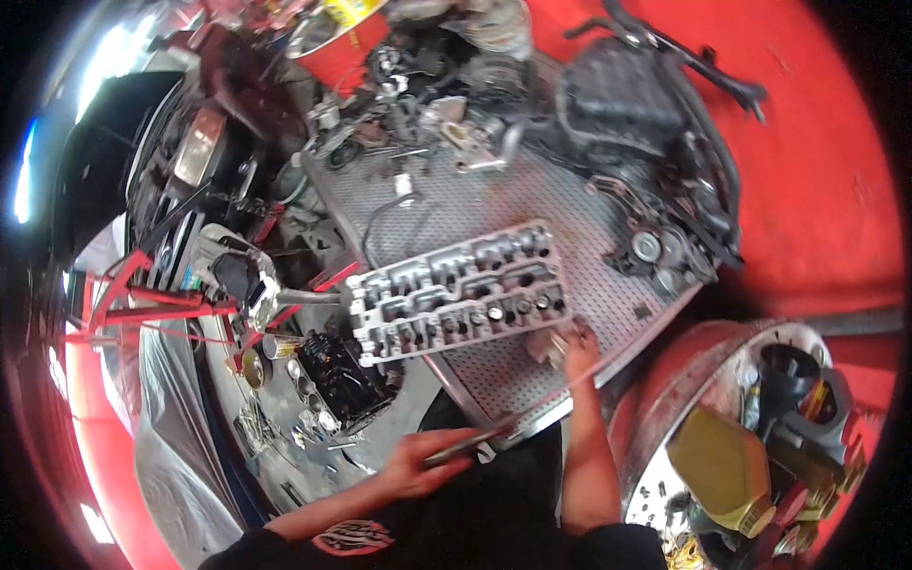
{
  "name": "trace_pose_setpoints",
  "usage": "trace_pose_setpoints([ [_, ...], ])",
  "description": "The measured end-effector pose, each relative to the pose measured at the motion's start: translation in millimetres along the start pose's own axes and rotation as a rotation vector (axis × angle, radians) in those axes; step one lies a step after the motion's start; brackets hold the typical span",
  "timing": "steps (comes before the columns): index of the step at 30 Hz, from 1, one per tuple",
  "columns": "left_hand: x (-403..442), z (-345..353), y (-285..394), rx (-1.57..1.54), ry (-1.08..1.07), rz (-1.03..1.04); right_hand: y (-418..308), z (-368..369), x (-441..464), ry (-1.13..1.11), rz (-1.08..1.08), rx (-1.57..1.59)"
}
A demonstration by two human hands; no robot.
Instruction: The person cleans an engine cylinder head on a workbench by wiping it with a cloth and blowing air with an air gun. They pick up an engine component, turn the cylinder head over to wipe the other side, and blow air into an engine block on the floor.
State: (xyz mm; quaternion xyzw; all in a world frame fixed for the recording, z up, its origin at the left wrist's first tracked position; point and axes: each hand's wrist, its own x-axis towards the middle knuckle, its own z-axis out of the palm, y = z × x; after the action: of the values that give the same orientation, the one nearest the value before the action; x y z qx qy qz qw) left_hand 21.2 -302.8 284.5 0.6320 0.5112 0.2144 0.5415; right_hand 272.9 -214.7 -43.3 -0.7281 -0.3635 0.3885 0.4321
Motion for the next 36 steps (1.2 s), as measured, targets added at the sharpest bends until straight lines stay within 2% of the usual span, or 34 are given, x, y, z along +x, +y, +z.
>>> trace_pose_setpoints([
  [2, 20, 24, -34, -0.070, -0.032, -0.011, -2, -29, -33, -0.033, 0.194, 0.393],
  [3, 31, 36, -55, -0.079, -0.048, 0.017, -39, -46, -59, -0.065, 0.509, 0.652],
  [4, 43, 48, -68, -0.137, -0.073, -0.020, -29, -68, -80, -0.203, 0.616, 0.892],
  [5, 55, 56, -78, -0.197, -0.100, -0.056, -23, -84, -97, -0.277, 0.579, 0.997],
  [6, 66, 61, -89, -0.209, -0.102, -0.048, -124, -74, -122, -0.189, 0.579, 0.929],
  [7, 73, 66, -98, -0.205, -0.189, 0.018, -156, -70, -136, -0.132, 0.721, 0.961],
  [9, 79, 74, -116, -0.210, -0.289, 0.094, -159, -53, -147, 0.003, 0.638, 0.786],
  [11, 80, 72, -133, 0.141, -0.579, 0.195, -119, -55, -144, 0.009, 0.657, 0.716],
  [12, 78, 53, -132, 0.269, -0.554, 0.338, -100, -51, -140, -0.004, 0.682, 0.648],
  [13, 86, 31, -128, 0.271, -0.561, 0.344, -94, -37, -136, 0.004, 0.680, 0.652],
  [15, 114, -14, -114, 0.327, -0.784, 0.351, -82, -13, -132, 0.130, 0.521, 0.576],
  [16, 128, -33, -110, 0.244, -0.753, 0.274, -52, -13, -127, 0.088, 0.464, 0.647],
  [17, 147, -69, -83, 0.270, -0.703, 0.257, -110, -3, -129, 0.102, 0.547, 0.667],
  [18, 165, -86, -84, 0.412, -0.530, 0.270, -111, 3, -125, 0.183, 0.617, 0.683],
  [19, 184, -107, -81, 0.334, -0.394, 0.193, -108, 8, -120, 0.261, 0.675, 0.703],
  [20, 209, -122, -92, 0.327, -0.185, 0.220, -104, 10, -117, 0.272, 0.683, 0.713],
  [21, 242, -143, -95, 0.252, -0.129, 0.012, -99, 9, -116, 0.261, 0.685, 0.697],
  [22, 277, -148, -125, -0.180, 0.101, -0.005, -93, 8, -116, 0.249, 0.689, 0.681],
  [23, 312, -169, -134, -0.324, 0.140, -0.204, -82, 6, -118, 0.260, 0.698, 0.688],
  [25, 373, -197, -150, -0.501, 0.335, -0.416, -56, 0, -128, 0.174, 0.652, 0.641],
  [26, 400, -206, -161, -0.498, 0.395, -0.436, -48, 0, -133, 0.136, 0.639, 0.655],
  [27, 425, -212, -171, -0.495, 0.455, -0.455, -55, 3, -140, 0.230, 0.609, 0.654],
  [29, 476, -221, -189, -0.452, 0.501, -0.459, -73, 4, -154, 0.228, 0.655, 0.583],
  [31, 515, -222, -211, -0.408, 0.551, -0.467, -54, -2, -173, 0.213, 0.600, 0.526],
  [32, 532, -221, -222, -0.707, 0.528, -0.421, -44, -10, -181, 0.121, 0.628, 0.495],
  [33, 543, -218, -229, -1.005, 0.498, -0.370, -53, -13, -181, 0.124, 0.634, 0.494],
  [35, 543, -212, -216, -1.008, 0.576, -0.438, -98, -16, -183, 0.125, 0.818, 0.532],
  [36, 548, -215, -223, -1.103, 0.591, -0.453, -89, -16, -188, 0.152, 0.801, 0.512],
])
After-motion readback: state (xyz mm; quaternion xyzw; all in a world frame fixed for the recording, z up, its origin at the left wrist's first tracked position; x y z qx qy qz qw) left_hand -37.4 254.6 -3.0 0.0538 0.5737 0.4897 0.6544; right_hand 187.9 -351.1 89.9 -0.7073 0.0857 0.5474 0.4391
